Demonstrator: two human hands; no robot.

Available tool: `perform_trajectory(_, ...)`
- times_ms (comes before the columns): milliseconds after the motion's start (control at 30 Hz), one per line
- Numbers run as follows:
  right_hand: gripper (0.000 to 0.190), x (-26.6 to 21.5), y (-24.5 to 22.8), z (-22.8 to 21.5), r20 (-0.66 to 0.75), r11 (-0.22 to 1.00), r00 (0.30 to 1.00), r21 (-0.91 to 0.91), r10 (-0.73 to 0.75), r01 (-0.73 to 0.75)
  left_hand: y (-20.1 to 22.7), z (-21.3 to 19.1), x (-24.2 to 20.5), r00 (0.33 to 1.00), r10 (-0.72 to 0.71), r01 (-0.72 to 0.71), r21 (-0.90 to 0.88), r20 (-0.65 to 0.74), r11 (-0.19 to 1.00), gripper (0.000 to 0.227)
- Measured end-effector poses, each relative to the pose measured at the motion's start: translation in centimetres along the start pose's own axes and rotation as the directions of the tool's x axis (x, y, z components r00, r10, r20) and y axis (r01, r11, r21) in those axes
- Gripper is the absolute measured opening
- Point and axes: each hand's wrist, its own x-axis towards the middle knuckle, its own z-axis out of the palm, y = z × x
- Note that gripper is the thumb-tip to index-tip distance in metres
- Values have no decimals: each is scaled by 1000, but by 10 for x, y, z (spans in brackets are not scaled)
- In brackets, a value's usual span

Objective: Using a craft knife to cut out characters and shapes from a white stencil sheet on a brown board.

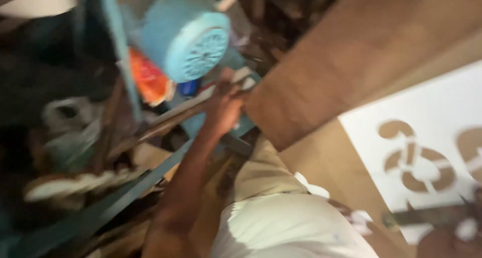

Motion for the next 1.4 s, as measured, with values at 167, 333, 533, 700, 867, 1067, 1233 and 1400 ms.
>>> perform_trajectory(167,28,-19,24,-38,-96,938,995,-346,-7,-27,-2,13,-1,992,95,-98,30,78,995,36)
perform_trajectory(333,40,-4,17,-38,-49,904,999,-427,5,-25,19,-27,9,972,-210,218,-80,106,973,20)
perform_trajectory(533,40,14,34,-44,12,922,992,-366,-128,124,110,-54,48,978,-207,117,-738,-31,665,23)
perform_trajectory(700,42,37,8,-33,-20,957,994,-273,-108,99,231,-62,94,933,116,342,-940,340,11,32)
perform_trajectory(867,46,27,30,-40,-16,935,993,-340,-116,104,265,-52,107,913,237,354,-934,332,-55,26)
perform_trajectory(1067,48,29,25,-41,15,926,993,-360,-116,113,289,-42,107,908,286,280,-952,305,127,20)
perform_trajectory(1233,46,31,27,-39,24,920,993,-375,-116,117,304,-44,113,930,290,104,-917,227,384,19)
perform_trajectory(1400,46,29,30,-40,28,914,990,-381,-137,137,315,-55,118,919,378,-93,-866,116,492,26)
